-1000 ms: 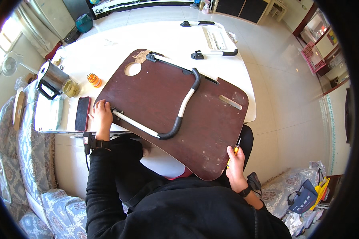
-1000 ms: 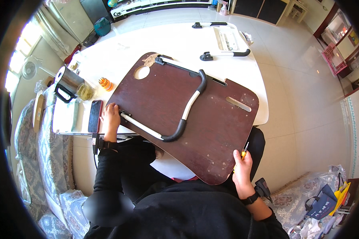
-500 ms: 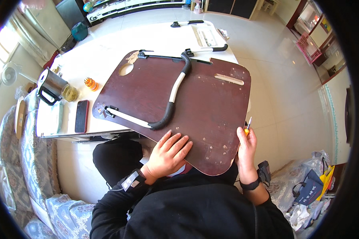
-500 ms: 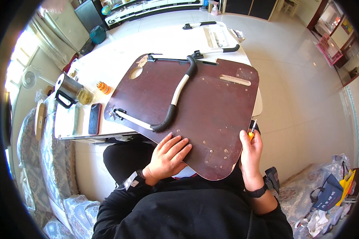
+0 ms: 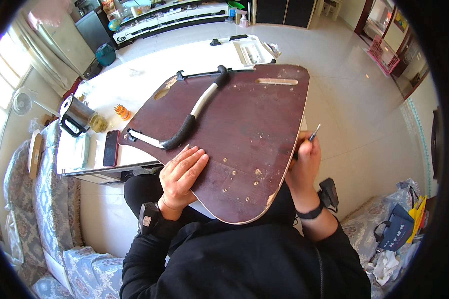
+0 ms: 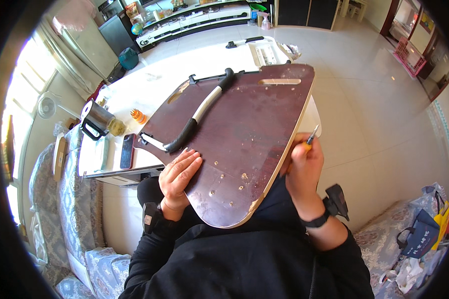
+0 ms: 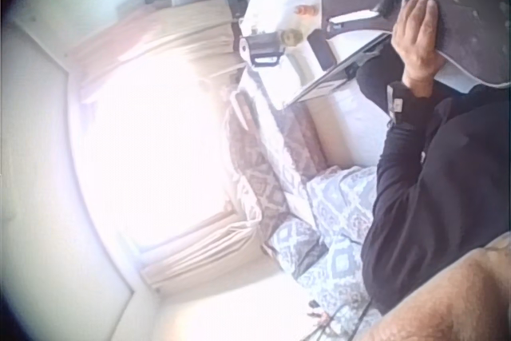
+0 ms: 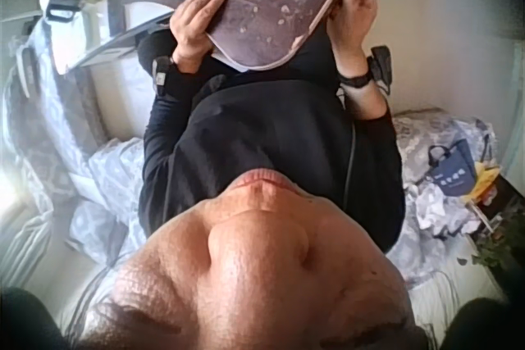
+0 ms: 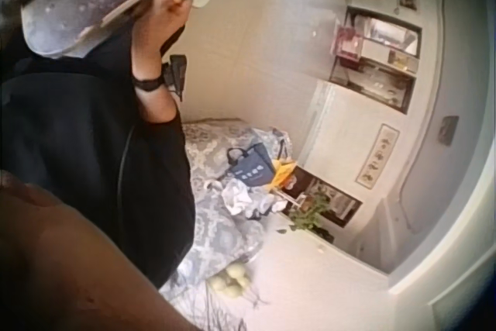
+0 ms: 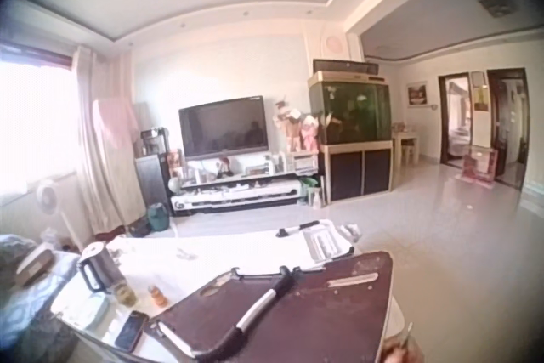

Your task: The person uses a yellow-handled screwdriver to tighten screws on a brown wooden board with white metal legs. They flip the board over to access the underside and continue tightening screws at multiple locations.

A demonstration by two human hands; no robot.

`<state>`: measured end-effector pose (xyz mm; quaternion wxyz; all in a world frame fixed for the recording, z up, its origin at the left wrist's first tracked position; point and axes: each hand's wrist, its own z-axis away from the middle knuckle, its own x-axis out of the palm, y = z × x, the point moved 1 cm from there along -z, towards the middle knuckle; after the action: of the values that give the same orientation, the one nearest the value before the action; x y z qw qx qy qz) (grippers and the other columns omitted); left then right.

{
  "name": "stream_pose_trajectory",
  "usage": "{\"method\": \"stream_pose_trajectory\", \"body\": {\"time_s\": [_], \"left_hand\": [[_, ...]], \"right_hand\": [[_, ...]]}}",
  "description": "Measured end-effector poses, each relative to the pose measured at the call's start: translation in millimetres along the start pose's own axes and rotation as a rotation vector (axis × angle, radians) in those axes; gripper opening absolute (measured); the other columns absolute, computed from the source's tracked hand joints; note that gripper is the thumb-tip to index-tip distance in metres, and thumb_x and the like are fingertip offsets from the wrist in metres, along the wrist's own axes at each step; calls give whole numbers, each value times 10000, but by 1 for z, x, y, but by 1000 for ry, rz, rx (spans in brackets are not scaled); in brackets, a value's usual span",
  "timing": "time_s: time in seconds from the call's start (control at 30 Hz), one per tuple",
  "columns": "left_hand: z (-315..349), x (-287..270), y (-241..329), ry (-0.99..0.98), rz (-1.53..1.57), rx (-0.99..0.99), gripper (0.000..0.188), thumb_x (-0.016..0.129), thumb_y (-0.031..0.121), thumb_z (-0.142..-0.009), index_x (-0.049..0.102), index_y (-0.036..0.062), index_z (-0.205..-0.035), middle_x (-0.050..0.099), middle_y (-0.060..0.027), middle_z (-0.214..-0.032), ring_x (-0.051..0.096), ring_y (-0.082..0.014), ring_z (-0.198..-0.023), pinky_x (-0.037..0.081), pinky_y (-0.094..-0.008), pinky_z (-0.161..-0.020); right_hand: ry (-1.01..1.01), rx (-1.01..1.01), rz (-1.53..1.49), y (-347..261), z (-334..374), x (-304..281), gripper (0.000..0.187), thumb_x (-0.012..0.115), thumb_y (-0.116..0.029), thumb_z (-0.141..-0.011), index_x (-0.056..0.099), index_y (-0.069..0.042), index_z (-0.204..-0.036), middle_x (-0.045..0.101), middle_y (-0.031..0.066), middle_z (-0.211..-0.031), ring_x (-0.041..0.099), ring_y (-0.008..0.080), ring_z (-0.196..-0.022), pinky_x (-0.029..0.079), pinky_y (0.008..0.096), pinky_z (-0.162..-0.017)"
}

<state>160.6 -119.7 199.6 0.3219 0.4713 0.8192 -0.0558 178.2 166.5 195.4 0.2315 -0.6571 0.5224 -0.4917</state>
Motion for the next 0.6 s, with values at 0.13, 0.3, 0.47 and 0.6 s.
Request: {"method": "stream_pose_trajectory", "body": {"time_s": [0.13,0.3,0.47,0.6], "left_hand": [[-11,-9,9,-23,-2,77,448,739,168,-648,741,2,-1064,738,-150,-1063,729,-321,-998,574,-440,-949],[-25,-18,29,-79,-3,157,354,736,186,-719,743,-20,-1006,748,-165,-1003,741,-328,-968,591,-425,-916],[-42,-49,30,-20,8,92,407,743,184,-674,741,-43,-1012,750,-175,-1009,744,-316,-967,597,-391,-892],[-55,-82,8,186,132,-127,322,765,178,-804,725,-36,-1040,748,-190,-1035,741,-279,-913,590,-356,-819]], "right_hand": [[216,198,-175,43,-63,-47,628,501,-589,-1010,541,-22,-1277,648,125,-1182,655,176,-939,563,340,-809],[303,274,-488,88,-123,-96,679,386,-648,-1024,537,-66,-1339,574,116,-1395,625,226,-1110,547,459,-930],[33,160,-634,56,-165,-95,598,405,-597,-1043,694,-74,-1029,700,115,-1130,643,242,-1053,559,445,-901],[63,-135,-325,-11,-215,-45,545,419,-567,-1053,668,-82,-1030,696,87,-1050,572,163,-719,482,312,-641]]}}
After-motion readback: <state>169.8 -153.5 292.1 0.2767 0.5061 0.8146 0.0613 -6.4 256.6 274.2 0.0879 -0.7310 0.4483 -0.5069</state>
